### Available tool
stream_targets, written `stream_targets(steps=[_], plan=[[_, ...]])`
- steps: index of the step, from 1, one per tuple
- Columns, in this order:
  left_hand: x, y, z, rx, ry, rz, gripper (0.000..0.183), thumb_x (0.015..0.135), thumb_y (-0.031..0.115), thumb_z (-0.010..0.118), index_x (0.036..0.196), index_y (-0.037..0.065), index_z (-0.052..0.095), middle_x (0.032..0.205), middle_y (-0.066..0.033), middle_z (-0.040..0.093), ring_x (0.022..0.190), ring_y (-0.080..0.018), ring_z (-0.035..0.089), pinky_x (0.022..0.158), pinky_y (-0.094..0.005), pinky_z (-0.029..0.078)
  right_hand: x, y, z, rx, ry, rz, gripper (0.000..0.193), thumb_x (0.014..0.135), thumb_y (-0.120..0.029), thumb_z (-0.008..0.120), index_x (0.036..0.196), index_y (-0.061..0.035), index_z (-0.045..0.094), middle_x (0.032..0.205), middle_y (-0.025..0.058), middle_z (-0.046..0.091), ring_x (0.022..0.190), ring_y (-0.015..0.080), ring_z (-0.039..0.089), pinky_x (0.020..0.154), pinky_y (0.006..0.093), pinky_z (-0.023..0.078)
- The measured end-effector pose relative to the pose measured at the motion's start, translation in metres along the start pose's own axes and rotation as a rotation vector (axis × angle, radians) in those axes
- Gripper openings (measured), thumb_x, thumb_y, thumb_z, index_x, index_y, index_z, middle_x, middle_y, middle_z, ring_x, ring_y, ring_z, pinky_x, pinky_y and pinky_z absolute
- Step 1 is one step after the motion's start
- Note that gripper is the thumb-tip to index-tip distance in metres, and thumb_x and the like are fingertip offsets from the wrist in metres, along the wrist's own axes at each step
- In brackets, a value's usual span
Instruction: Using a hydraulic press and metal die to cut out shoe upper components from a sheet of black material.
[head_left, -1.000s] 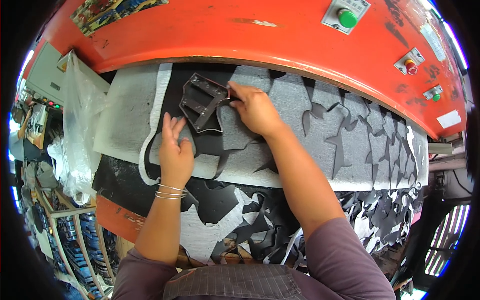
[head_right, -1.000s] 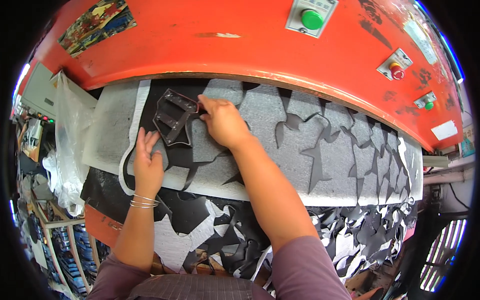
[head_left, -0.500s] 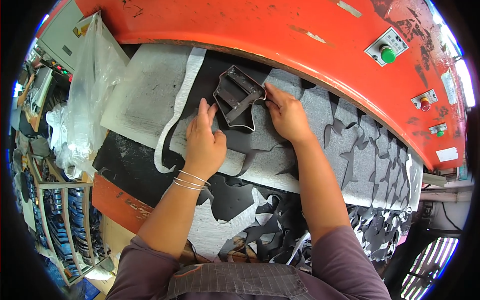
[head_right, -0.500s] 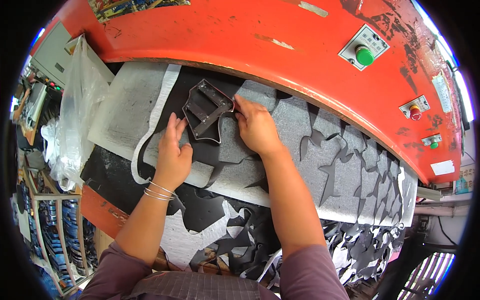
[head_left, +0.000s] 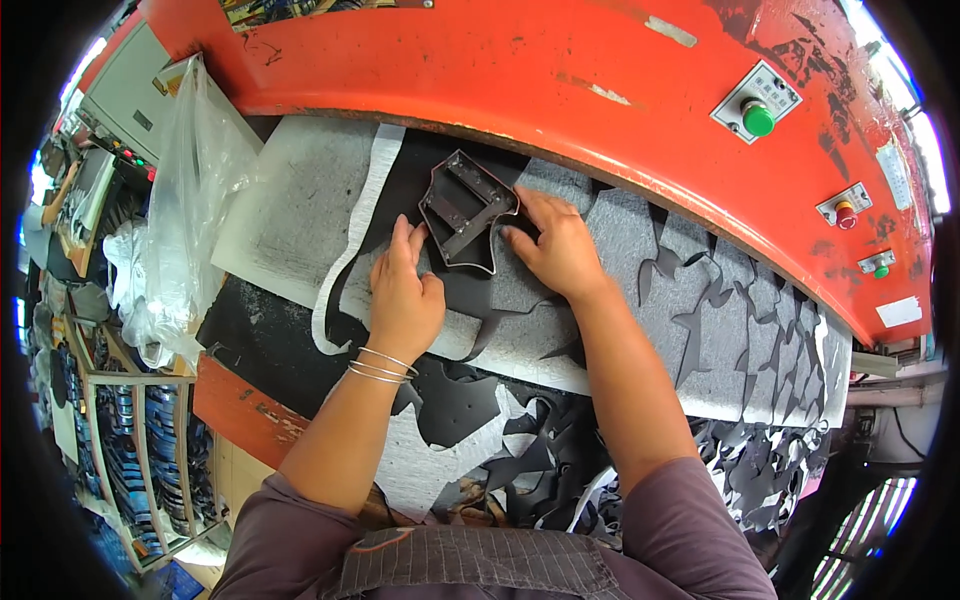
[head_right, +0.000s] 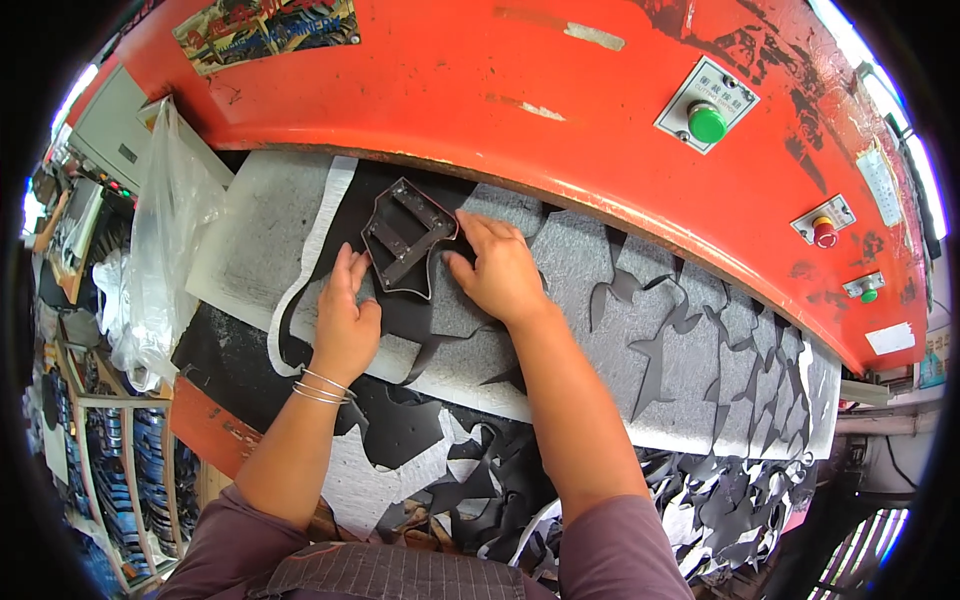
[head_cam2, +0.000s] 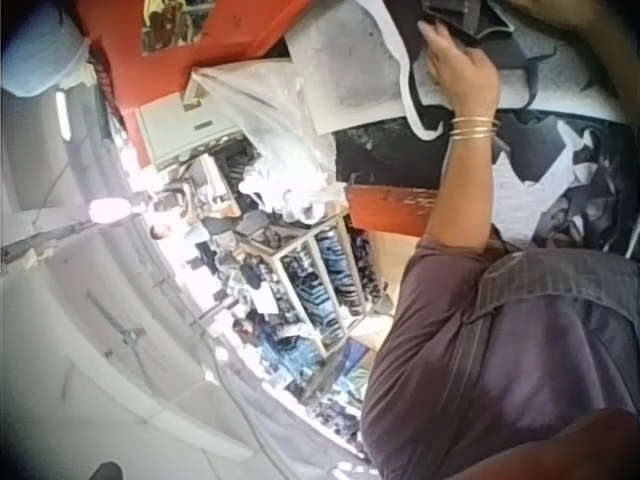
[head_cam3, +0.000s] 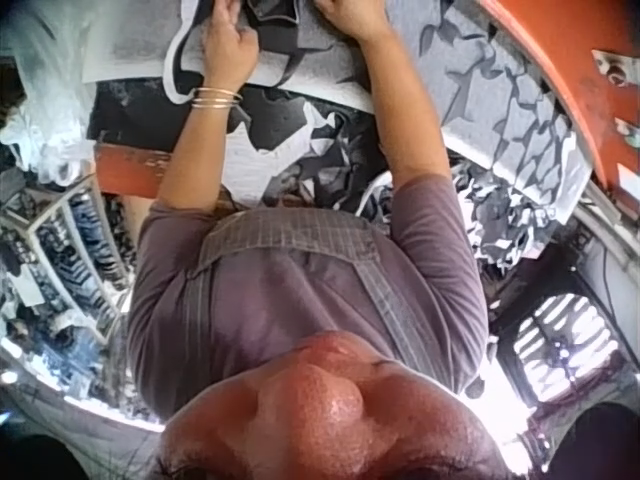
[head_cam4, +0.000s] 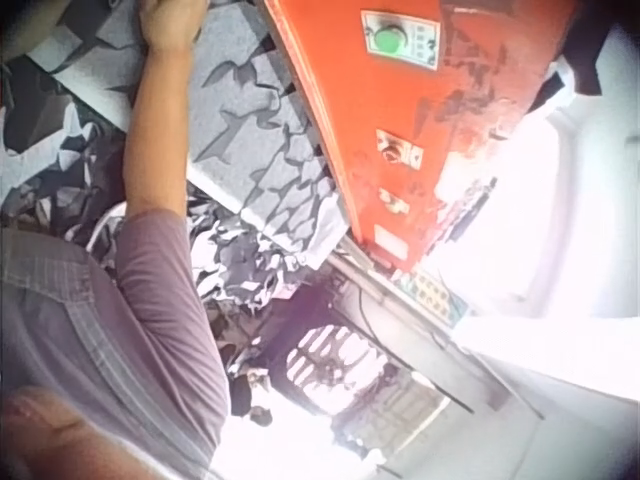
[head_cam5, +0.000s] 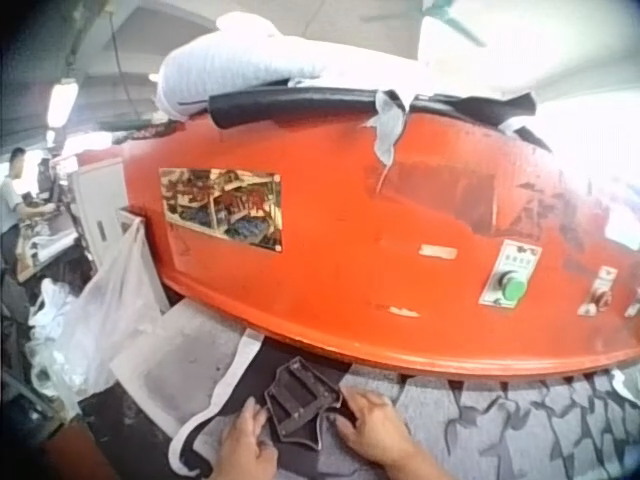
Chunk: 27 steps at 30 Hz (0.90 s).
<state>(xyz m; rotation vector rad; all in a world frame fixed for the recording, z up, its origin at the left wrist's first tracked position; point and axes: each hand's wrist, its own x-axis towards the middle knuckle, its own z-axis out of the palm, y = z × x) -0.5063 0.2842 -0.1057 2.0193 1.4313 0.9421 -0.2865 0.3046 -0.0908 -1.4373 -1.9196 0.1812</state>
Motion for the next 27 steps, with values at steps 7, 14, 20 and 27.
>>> stream_targets(steps=[7,14,20,27], plan=[[-0.005,0.009,-0.001,-0.001,0.056,0.066,0.068,0.077,-0.001,0.048,0.14,-0.01,0.022,0.134,-0.0221,0.05,0.122,-0.0383,0.045,0.108,-0.0449,0.025,-0.005,-0.003,-0.004,-0.007,0.025,0.028,0.043,0.078,-0.013,0.069,0.117,0.0009,0.057,0.112,0.0187,0.063,0.105,0.0357,0.058,0.095,0.0415,0.042],[-0.021,0.038,-0.031,-0.346,0.163,-0.171,0.064,0.08,-0.001,0.049,0.141,-0.005,0.027,0.13,-0.0221,0.053,0.122,-0.0328,0.049,0.102,-0.0371,0.037,-0.074,-0.063,-0.113,-0.018,-0.183,0.247,0.071,0.078,-0.029,0.074,0.133,0.0038,0.044,0.131,0.0275,0.049,0.127,0.041,0.042,0.106,0.0434,0.035],[-0.04,0.177,-0.017,-0.472,-0.253,0.111,0.029,0.086,0.006,0.06,0.114,0.004,0.06,0.11,-0.012,0.065,0.1,-0.0207,0.064,0.083,-0.0342,0.052,-0.161,-0.044,-0.327,-0.133,0.841,0.342,0.046,0.093,-0.02,0.058,0.133,0.0004,0.049,0.137,0.0136,0.05,0.126,0.0237,0.046,0.107,0.0353,0.033],[-0.029,0.353,-0.014,-0.332,-0.287,0.73,0.029,0.089,0.027,0.057,0.073,0.004,0.065,0.065,-0.0158,0.063,0.064,-0.0333,0.064,0.06,-0.0414,0.051,-0.222,0.072,-0.514,-0.518,1.318,0.686,0.077,0.097,-0.057,0.029,0.139,0.0079,0.032,0.14,0.0297,0.035,0.126,0.0412,0.04,0.104,0.0479,0.033]])
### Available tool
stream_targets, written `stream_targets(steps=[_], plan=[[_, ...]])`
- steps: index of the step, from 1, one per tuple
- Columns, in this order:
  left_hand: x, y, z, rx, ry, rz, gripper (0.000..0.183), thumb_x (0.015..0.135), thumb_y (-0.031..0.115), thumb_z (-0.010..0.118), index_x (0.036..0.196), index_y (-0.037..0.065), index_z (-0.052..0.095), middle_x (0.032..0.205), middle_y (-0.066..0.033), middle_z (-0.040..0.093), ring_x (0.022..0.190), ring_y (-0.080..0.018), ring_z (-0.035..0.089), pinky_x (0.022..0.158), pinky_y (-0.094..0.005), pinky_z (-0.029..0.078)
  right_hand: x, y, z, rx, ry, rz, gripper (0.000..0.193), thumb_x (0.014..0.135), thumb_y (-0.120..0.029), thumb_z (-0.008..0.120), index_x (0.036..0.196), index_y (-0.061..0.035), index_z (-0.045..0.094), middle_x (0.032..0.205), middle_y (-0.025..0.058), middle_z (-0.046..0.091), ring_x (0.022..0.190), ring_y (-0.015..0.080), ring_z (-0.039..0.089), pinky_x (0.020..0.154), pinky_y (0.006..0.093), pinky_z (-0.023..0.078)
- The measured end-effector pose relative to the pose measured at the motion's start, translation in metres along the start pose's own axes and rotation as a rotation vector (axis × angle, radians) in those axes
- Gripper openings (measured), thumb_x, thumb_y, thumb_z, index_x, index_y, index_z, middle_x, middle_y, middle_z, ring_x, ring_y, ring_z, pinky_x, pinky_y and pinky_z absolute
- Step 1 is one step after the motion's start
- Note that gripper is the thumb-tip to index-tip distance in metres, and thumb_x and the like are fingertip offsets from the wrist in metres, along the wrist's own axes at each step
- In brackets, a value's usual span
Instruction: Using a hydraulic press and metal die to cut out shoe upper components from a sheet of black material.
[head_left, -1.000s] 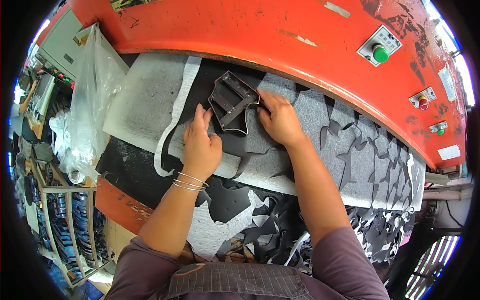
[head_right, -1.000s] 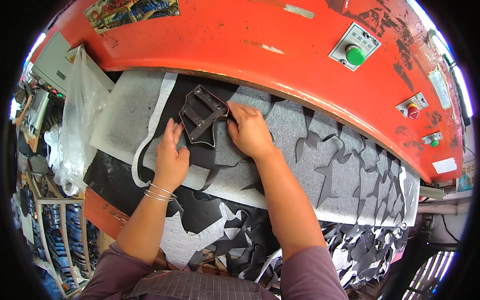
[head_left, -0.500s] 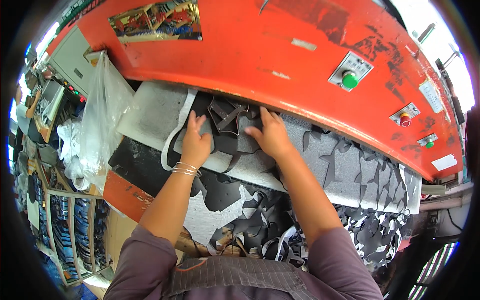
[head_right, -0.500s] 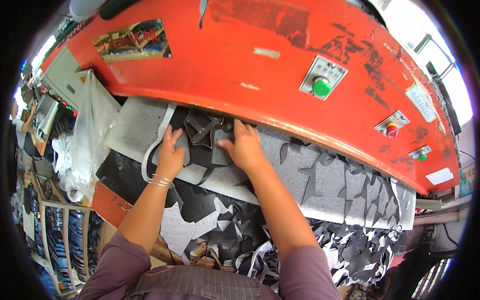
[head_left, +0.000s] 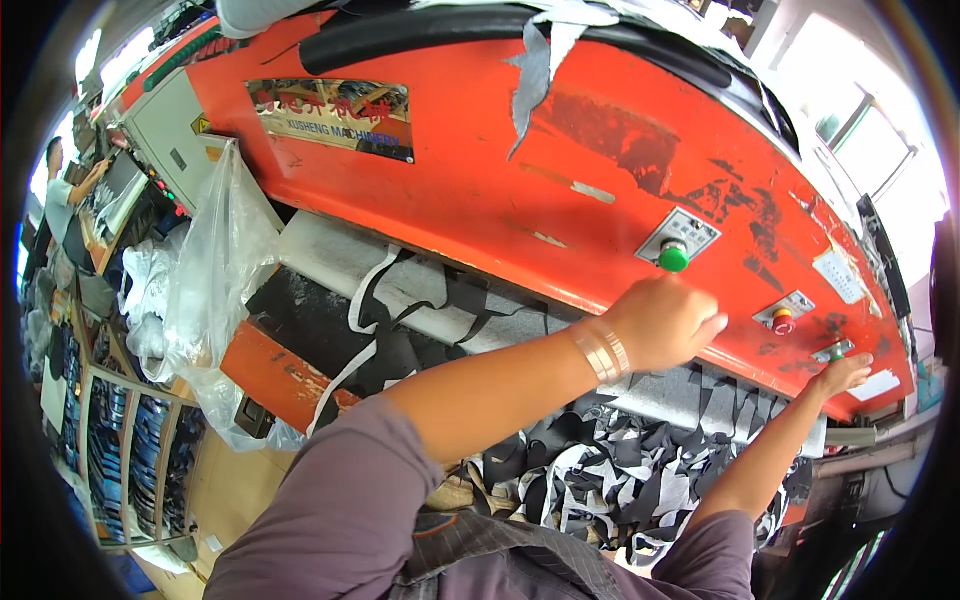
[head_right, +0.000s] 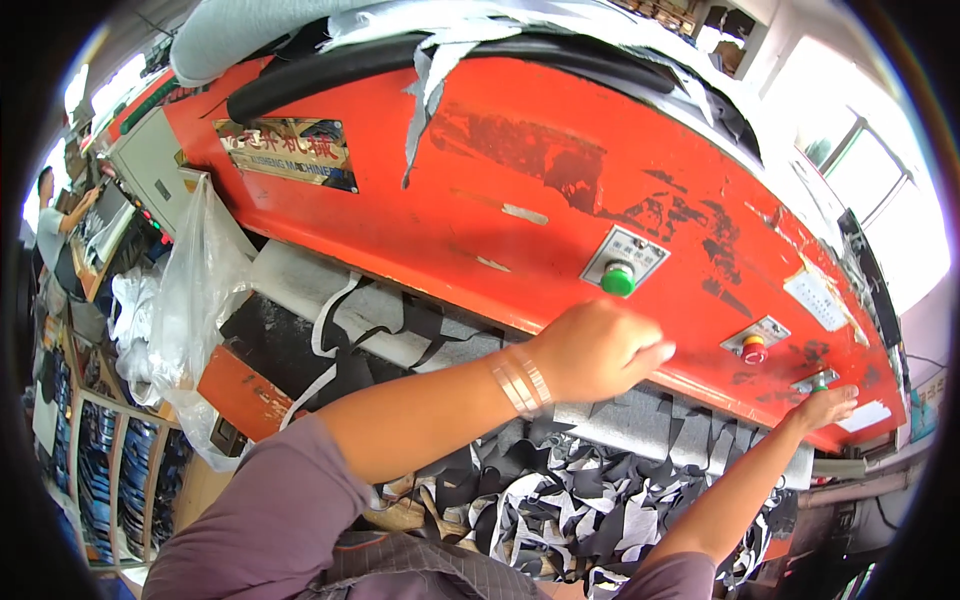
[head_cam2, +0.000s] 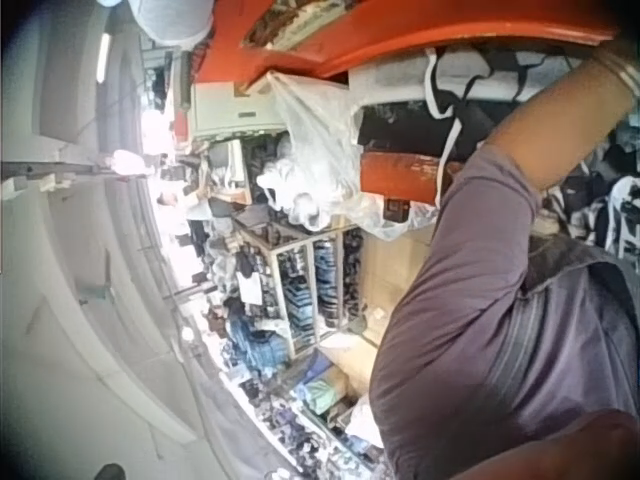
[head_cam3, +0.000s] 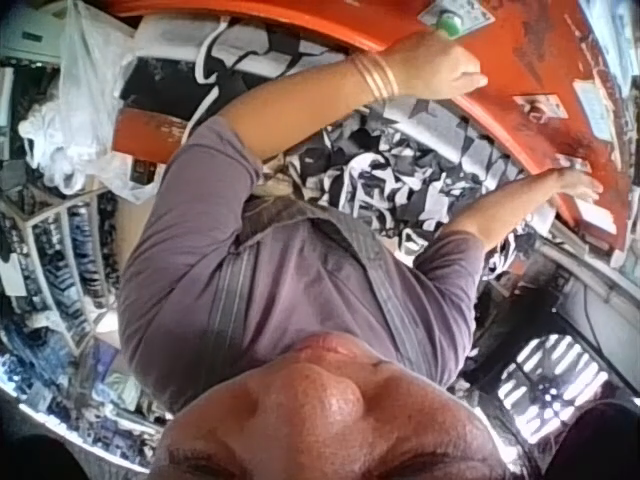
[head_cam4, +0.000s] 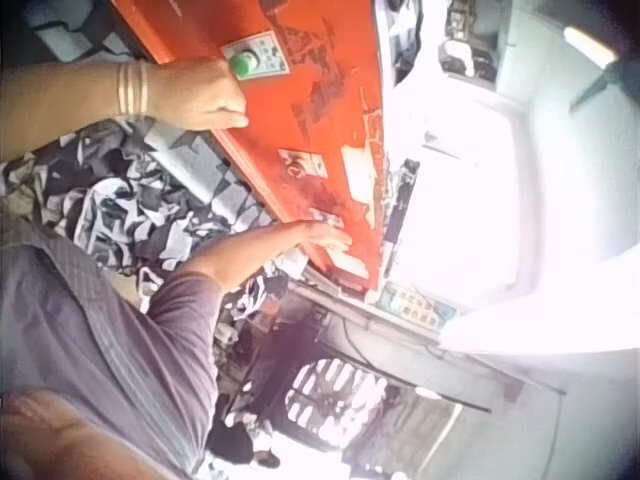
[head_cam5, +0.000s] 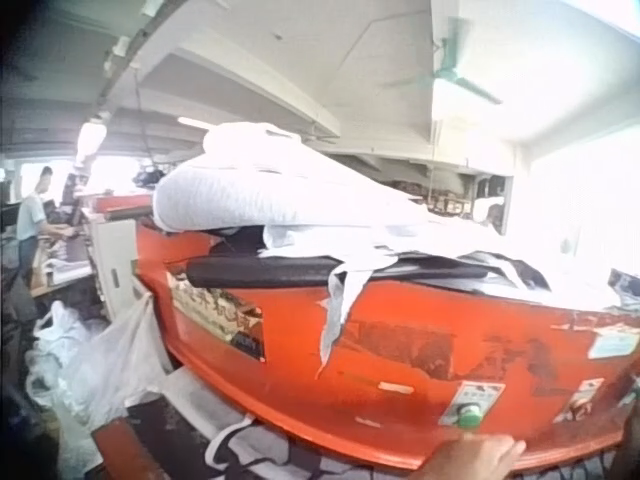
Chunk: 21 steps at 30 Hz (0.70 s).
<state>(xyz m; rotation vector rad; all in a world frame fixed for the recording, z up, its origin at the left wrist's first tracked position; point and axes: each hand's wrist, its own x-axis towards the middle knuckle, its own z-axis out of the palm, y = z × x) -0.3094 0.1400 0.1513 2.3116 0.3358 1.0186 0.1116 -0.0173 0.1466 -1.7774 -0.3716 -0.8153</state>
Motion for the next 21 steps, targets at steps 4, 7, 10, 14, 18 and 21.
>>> stream_targets(steps=[4,7,10,14,18,21], plan=[[-0.001,-0.007,0.016,0.24,0.028,-0.079,0.03,0.089,0.026,0.054,0.069,0.004,0.062,0.064,-0.0185,0.06,0.063,-0.0384,0.061,0.061,-0.0481,0.05,-0.017,-0.004,-0.012,0.301,-0.123,0.301,0.088,0.094,-0.063,0.026,0.147,0.0048,0.011,0.152,0.0287,0.011,0.141,0.0385,0.018,0.114,0.0461,0.02],[-0.072,0.006,-0.01,0.08,0.023,-0.214,0.027,0.089,0.027,0.054,0.074,0.005,0.06,0.069,-0.0182,0.061,0.068,-0.0388,0.06,0.061,-0.0484,0.047,-0.046,-0.013,-0.053,0.412,-0.232,0.127,0.083,0.097,-0.057,0.033,0.149,0.002,0.008,0.157,0.0166,0.004,0.144,0.0268,0.014,0.116,0.0398,0.012],[-0.175,0.018,-0.06,0.195,-0.115,-0.475,0.029,0.09,0.031,0.054,0.075,0.006,0.06,0.076,-0.0149,0.062,0.074,-0.0356,0.061,0.065,-0.0459,0.048,-0.042,0.014,-0.104,0.469,-0.248,0.165,0.068,0.1,-0.046,0.035,0.147,0.0005,0.021,0.155,0.0145,0.019,0.142,0.0249,0.02,0.114,0.0405,0.02],[-0.316,0.026,-0.109,0.39,-0.187,-0.676,0.032,0.087,0.034,0.058,0.07,0.008,0.064,0.071,-0.0098,0.06,0.073,-0.0308,0.061,0.065,-0.0436,0.049,-0.047,-0.016,-0.15,0.435,-0.271,0.102,0.057,0.1,-0.041,0.041,0.141,-0.0015,0.036,0.144,0.0129,0.039,0.133,0.0233,0.037,0.107,0.0405,0.033],[-0.375,0.056,-0.106,0.489,-0.192,-0.595,0.03,0.085,0.032,0.06,0.067,0.008,0.064,0.07,-0.0069,0.059,0.073,-0.0275,0.058,0.067,-0.0395,0.048,-0.139,-0.128,-0.127,0.475,-0.406,-0.129,0.047,0.1,-0.034,0.044,0.132,-0.0004,0.046,0.128,0.012,0.055,0.119,0.0218,0.051,0.101,0.0388,0.038],[-0.384,0.056,-0.103,0.573,-0.022,-0.556,0.027,0.083,0.029,0.061,0.066,0.009,0.065,0.069,-0.0056,0.058,0.074,-0.0259,0.057,0.073,-0.0385,0.046,-0.242,-0.207,-0.107,0.657,-0.587,-0.21,0.033,0.097,-0.014,0.051,0.127,0.0005,0.051,0.123,0.0103,0.058,0.112,0.0187,0.055,0.095,0.0318,0.043]])
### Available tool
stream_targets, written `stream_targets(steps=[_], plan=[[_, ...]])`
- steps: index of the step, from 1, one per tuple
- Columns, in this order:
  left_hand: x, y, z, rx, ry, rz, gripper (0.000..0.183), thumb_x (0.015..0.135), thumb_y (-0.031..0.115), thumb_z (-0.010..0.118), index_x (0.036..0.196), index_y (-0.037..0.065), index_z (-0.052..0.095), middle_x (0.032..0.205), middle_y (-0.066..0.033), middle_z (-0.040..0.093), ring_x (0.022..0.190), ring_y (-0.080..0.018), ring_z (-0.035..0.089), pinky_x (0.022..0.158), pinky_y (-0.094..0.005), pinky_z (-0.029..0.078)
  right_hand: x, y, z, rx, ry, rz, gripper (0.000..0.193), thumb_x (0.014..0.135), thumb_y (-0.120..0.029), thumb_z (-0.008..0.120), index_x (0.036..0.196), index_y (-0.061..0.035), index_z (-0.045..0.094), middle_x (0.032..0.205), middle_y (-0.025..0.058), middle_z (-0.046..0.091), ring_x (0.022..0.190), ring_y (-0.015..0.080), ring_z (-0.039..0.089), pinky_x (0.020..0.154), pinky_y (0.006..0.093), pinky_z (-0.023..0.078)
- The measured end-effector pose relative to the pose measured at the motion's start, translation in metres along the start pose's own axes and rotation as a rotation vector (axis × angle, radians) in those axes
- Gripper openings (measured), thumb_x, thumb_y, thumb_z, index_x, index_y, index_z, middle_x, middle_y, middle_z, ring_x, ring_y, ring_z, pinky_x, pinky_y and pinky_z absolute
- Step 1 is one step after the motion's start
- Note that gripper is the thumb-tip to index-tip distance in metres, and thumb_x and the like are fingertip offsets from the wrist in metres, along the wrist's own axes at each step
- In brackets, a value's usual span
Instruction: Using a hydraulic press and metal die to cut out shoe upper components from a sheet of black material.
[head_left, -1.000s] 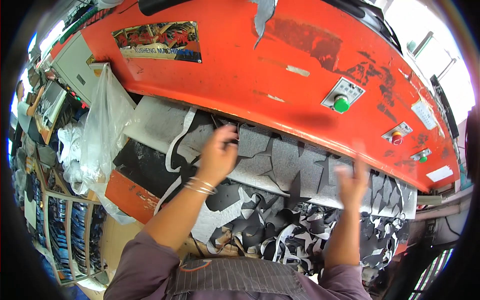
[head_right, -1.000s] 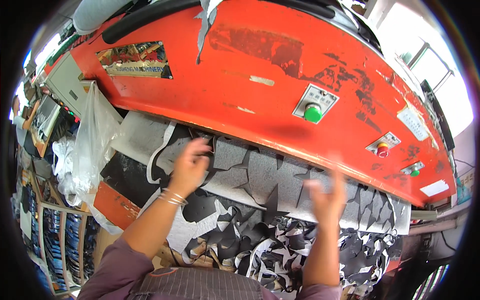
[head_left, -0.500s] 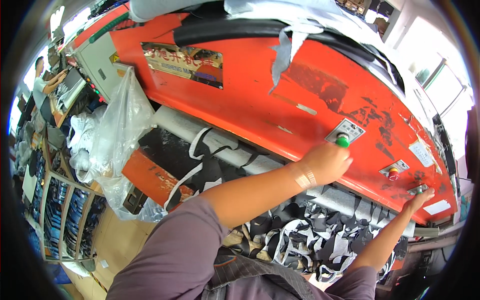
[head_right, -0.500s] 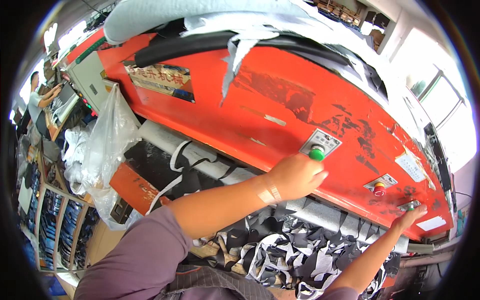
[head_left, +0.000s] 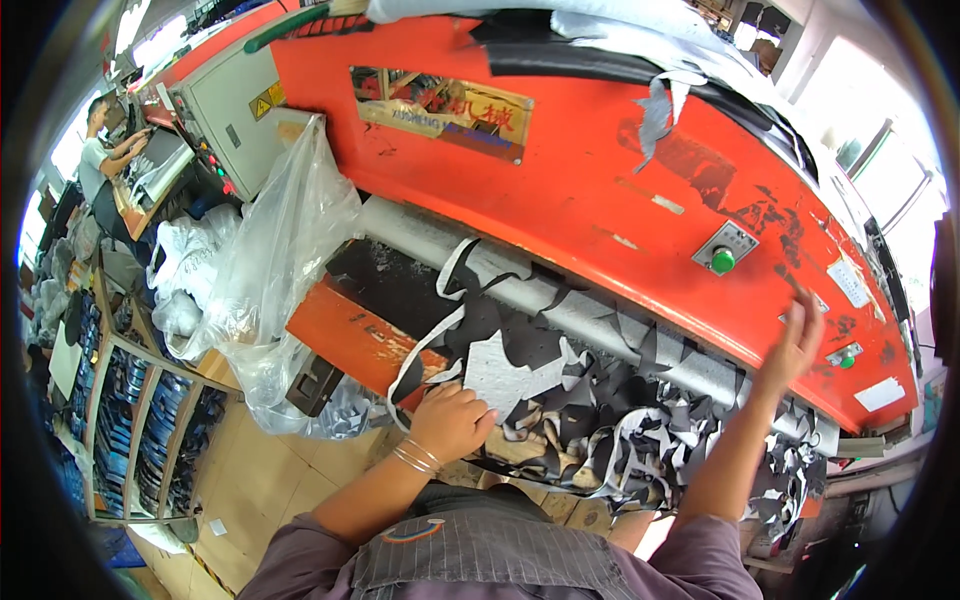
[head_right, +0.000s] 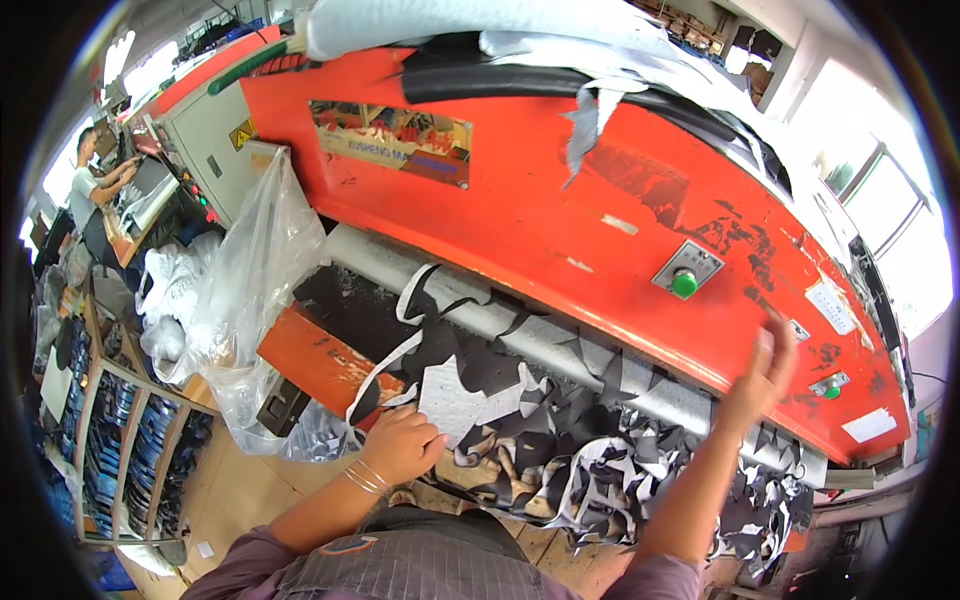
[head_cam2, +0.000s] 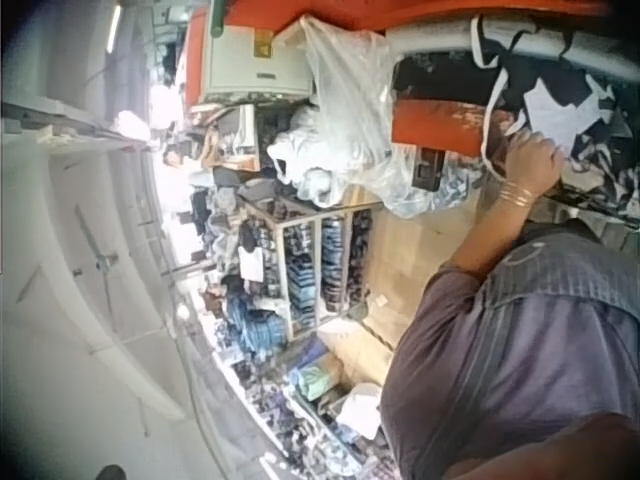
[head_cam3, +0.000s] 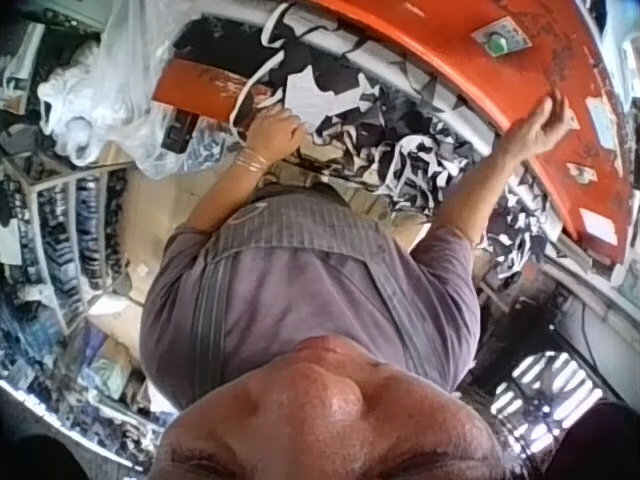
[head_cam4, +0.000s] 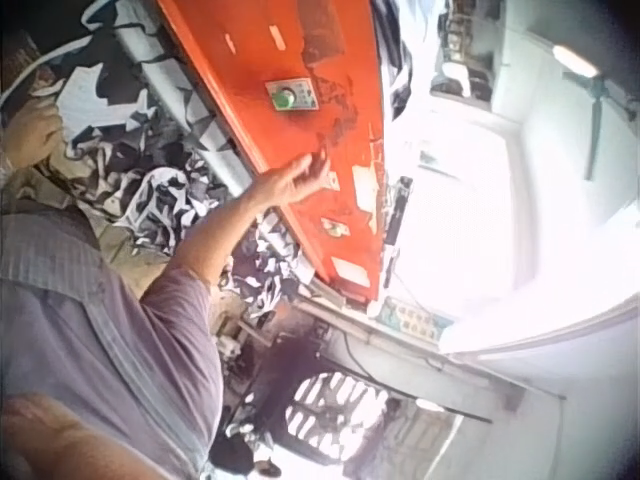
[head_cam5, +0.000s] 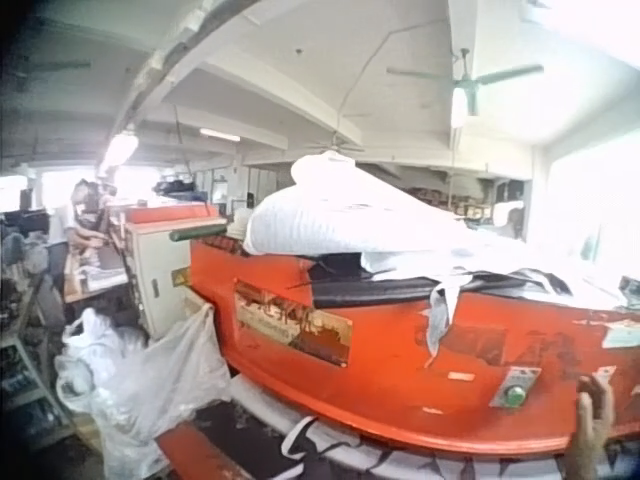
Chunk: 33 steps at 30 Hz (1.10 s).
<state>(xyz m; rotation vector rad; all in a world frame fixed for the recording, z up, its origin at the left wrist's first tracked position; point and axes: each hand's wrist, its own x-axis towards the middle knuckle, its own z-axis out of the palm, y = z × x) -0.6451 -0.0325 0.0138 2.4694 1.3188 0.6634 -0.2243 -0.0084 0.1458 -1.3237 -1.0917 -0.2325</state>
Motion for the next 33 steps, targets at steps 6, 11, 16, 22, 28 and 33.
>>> stream_targets(steps=[6,11,16,22,28,33], plan=[[0.003,-0.024,-0.009,-0.066,-0.01,-0.007,0.027,0.081,0.029,0.061,0.064,0.008,0.064,0.068,-0.0063,0.058,0.075,-0.026,0.057,0.072,-0.0385,0.045,-0.06,-0.084,0.135,0.065,-0.522,-0.085,0.037,0.086,-0.014,0.067,0.118,0.0005,0.056,0.115,0.0125,0.062,0.108,0.0219,0.058,0.088,0.0345,0.045],[0.036,-0.06,-0.032,-0.254,-0.409,0.043,0.031,0.082,0.034,0.062,0.064,0.009,0.065,0.067,-0.0067,0.058,0.071,-0.0271,0.058,0.069,-0.0391,0.048,-0.063,-0.057,0.189,-0.106,-0.876,0.013,0.048,0.081,-0.028,0.074,0.118,-0.0027,0.057,0.114,0.0159,0.061,0.107,0.0299,0.058,0.086,0.0384,0.047],[0.153,-0.097,-0.024,-0.166,-0.015,0.15,0.023,0.08,0.031,0.066,0.087,0.009,0.064,0.082,-0.0074,0.06,0.084,-0.0264,0.058,0.071,-0.0383,0.049,-0.066,-0.023,0.293,-0.363,-1.032,-0.104,0.057,0.076,-0.039,0.074,0.118,-0.0046,0.055,0.124,0.0219,0.054,0.117,0.0366,0.049,0.09,0.0429,0.046],[0.201,-0.169,0.034,0.046,0.022,0.076,0.021,0.08,0.023,0.063,0.089,0.006,0.057,0.082,-0.0091,0.059,0.083,-0.0265,0.059,0.069,-0.0389,0.05,-0.1,-0.01,0.383,-0.763,-1.059,-0.079,0.065,0.065,-0.041,0.079,0.113,-0.0039,0.056,0.135,0.0253,0.042,0.126,0.0424,0.038,0.098,0.0458,0.042],[0.155,-0.199,0.046,-0.079,-0.162,0.149,0.015,0.084,0.021,0.06,0.079,0.007,0.055,0.078,-0.0099,0.058,0.079,-0.0304,0.061,0.067,-0.0411,0.05,-0.117,0.007,0.345,-0.503,-1.029,0.195,0.062,0.063,-0.036,0.078,0.11,-0.0006,0.058,0.129,0.0229,0.042,0.123,0.038,0.04,0.099,0.0435,0.04],[0.154,-0.198,0.01,-0.46,-0.488,-0.012,0.032,0.085,0.032,0.062,0.083,0.0,0.06,0.082,-0.012,0.06,0.084,-0.0322,0.061,0.075,-0.0404,0.051,-0.143,-0.022,0.277,0.144,-0.971,0.717,0.054,0.067,-0.03,0.072,0.112,-0.0009,0.064,0.125,0.0115,0.042,0.121,0.0263,0.039,0.103,0.0361,0.032]])
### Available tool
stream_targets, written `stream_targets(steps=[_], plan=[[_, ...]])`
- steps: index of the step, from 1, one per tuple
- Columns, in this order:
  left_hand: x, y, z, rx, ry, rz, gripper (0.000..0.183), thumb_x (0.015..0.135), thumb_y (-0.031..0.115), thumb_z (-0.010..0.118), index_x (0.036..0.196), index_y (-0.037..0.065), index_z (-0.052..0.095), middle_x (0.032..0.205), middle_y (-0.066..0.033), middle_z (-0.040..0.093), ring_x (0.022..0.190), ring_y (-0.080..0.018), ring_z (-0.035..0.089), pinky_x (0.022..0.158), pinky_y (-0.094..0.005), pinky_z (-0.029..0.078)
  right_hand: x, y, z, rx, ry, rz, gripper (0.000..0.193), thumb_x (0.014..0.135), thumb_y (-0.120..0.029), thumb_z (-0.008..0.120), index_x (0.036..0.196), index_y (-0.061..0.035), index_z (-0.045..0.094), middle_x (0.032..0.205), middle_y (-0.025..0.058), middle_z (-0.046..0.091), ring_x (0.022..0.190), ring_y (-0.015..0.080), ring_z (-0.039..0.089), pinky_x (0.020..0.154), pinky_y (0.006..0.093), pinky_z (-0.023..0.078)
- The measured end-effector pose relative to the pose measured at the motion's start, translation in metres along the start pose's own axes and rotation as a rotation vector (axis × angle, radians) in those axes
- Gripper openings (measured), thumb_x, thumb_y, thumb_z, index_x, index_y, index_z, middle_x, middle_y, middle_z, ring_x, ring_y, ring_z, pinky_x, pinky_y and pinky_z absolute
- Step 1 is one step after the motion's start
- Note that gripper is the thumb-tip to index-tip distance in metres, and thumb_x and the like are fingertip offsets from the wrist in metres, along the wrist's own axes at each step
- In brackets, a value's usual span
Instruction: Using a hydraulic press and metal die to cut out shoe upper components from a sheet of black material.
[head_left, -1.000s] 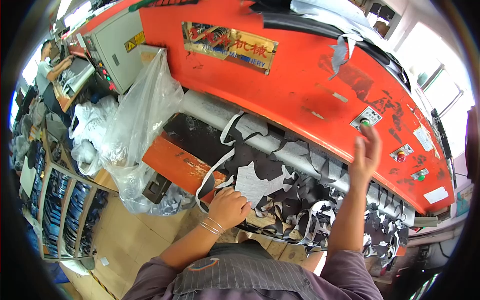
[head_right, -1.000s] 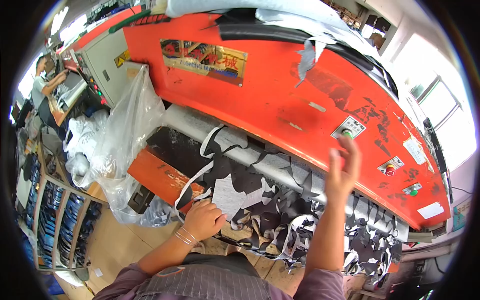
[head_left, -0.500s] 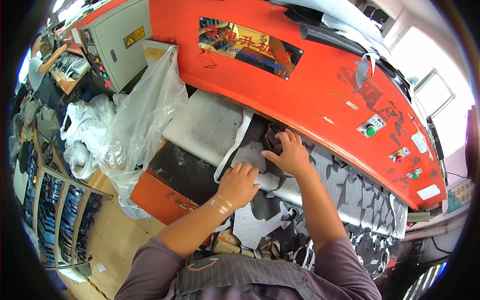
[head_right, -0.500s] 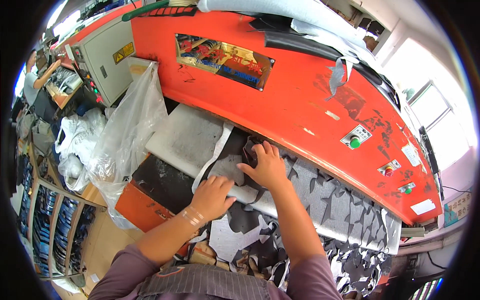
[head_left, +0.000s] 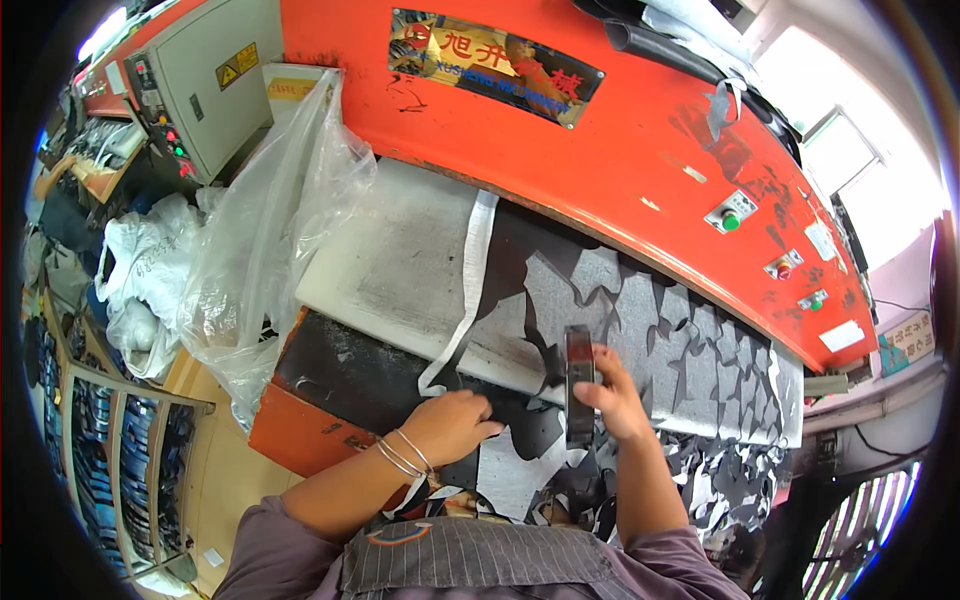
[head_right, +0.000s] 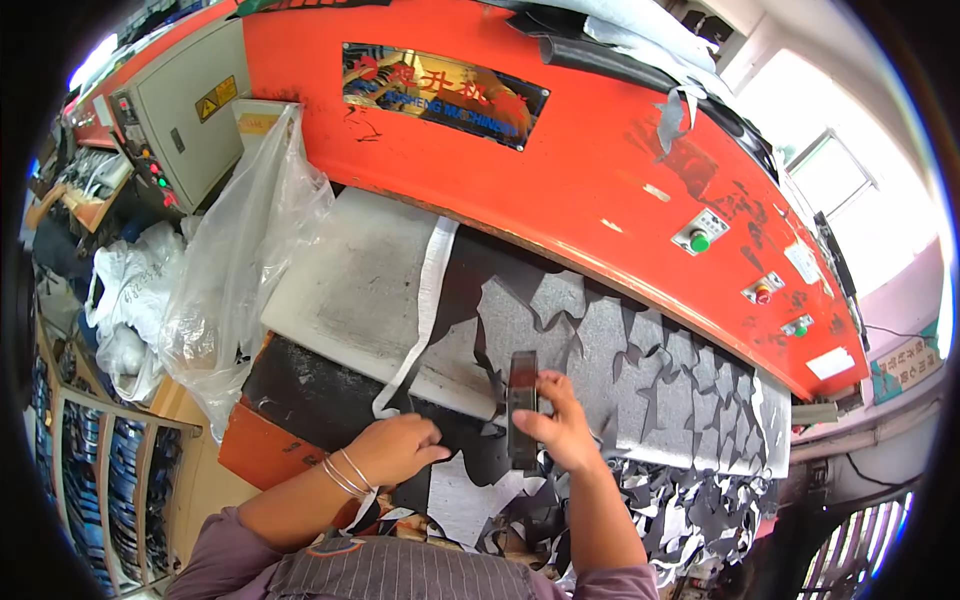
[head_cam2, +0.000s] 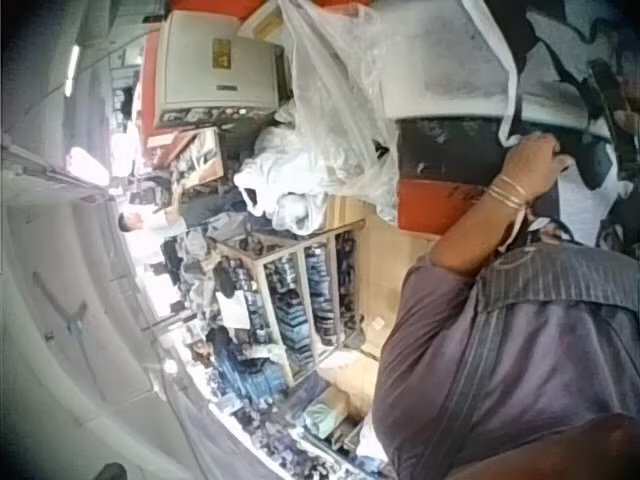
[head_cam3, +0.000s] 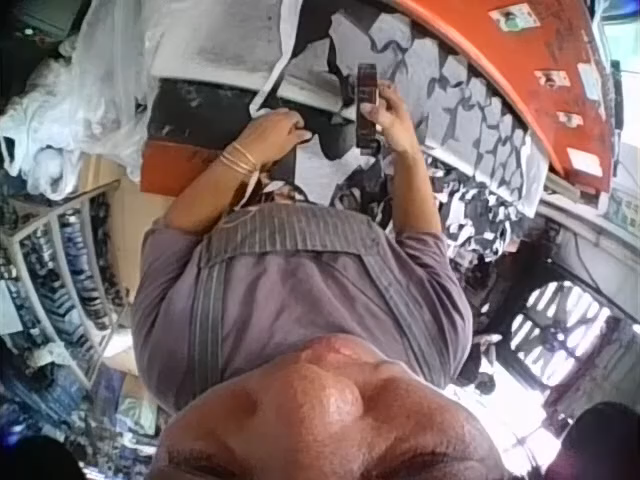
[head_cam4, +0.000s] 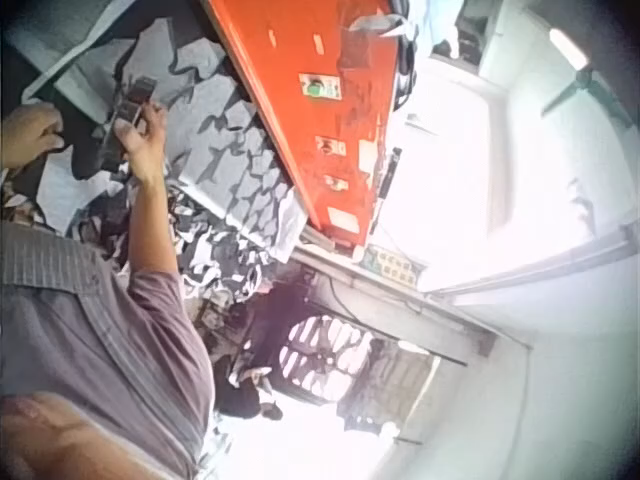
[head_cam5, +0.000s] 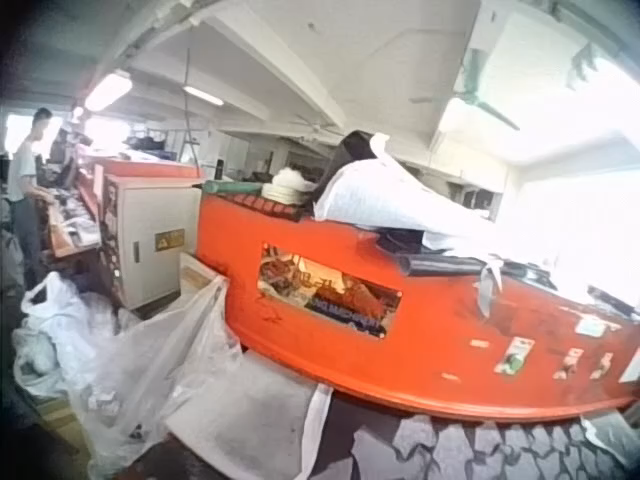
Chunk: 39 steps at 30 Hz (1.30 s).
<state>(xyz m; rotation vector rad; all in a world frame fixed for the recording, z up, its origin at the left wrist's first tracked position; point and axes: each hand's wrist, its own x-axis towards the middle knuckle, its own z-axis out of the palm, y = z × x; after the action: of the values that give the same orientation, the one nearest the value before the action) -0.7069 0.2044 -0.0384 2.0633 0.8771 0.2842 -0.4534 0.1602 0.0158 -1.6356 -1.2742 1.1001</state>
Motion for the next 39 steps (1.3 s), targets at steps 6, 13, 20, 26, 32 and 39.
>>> stream_targets(steps=[6,13,20,26,32,39], plan=[[0.043,-0.018,0.027,-0.766,0.103,0.168,0.111,0.078,0.051,0.071,0.148,0.001,0.002,0.137,-0.0309,0.037,0.108,-0.0287,0.057,0.093,-0.0373,0.047,-0.017,-0.01,0.035,0.129,-0.233,-0.005,0.052,0.074,-0.038,0.066,0.111,-0.0012,0.065,0.127,0.0111,0.038,0.124,0.0261,0.035,0.105,0.0393,0.029],[0.08,-0.033,0.011,-0.861,0.274,0.002,0.059,0.08,0.031,0.075,0.123,-0.002,0.052,0.102,-0.0163,0.065,0.085,-0.0179,0.063,0.075,-0.0314,0.051,-0.007,-0.017,0.029,-0.069,-0.233,0.012,0.058,0.073,-0.04,0.068,0.116,-0.0009,0.062,0.126,0.0122,0.037,0.12,0.0262,0.038,0.103,0.0363,0.032],[0.028,-0.015,0.023,-0.277,0.12,0.105,0.027,0.082,0.027,0.065,0.09,0.001,0.064,0.083,-0.0218,0.064,0.08,-0.0403,0.062,0.07,-0.0449,0.048,0.07,-0.061,0.01,-0.578,0.006,-0.07,0.06,0.074,-0.049,0.066,0.109,-0.0006,0.064,0.117,0.0257,0.048,0.115,0.0361,0.047,0.097,0.0398,0.042],[-0.03,-0.015,0.058,-0.149,0.199,0.165,0.015,0.084,0.019,0.063,0.085,0.004,0.061,0.08,-0.0152,0.059,0.075,-0.0359,0.06,0.066,-0.042,0.048,0.175,-0.049,0.052,-1.0,0.069,0.159,0.076,0.07,-0.063,0.06,0.12,-0.0049,0.061,0.125,0.0261,0.045,0.124,0.038,0.041,0.096,0.0454,0.044],[-0.033,-0.018,0.061,0.019,0.251,0.19,0.01,0.079,0.012,0.062,0.088,0.007,0.064,0.081,-0.0091,0.06,0.077,-0.0293,0.062,0.068,-0.038,0.051,0.207,-0.046,0.077,-1.082,0.216,0.12,0.076,0.075,-0.062,0.057,0.122,-0.0021,0.059,0.13,0.0234,0.042,0.125,0.0365,0.039,0.095,0.0436,0.046],[-0.065,-0.008,0.055,-0.156,-0.3,0.284,0.03,0.077,0.017,0.065,0.105,0.007,0.062,0.091,-0.0068,0.058,0.094,-0.0259,0.059,0.081,-0.0367,0.049,0.23,0.009,0.006,-0.855,0.165,-0.143,0.07,0.082,-0.062,0.057,0.117,-0.002,0.06,0.123,0.0227,0.053,0.119,0.0371,0.047,0.098,0.0452,0.042]])
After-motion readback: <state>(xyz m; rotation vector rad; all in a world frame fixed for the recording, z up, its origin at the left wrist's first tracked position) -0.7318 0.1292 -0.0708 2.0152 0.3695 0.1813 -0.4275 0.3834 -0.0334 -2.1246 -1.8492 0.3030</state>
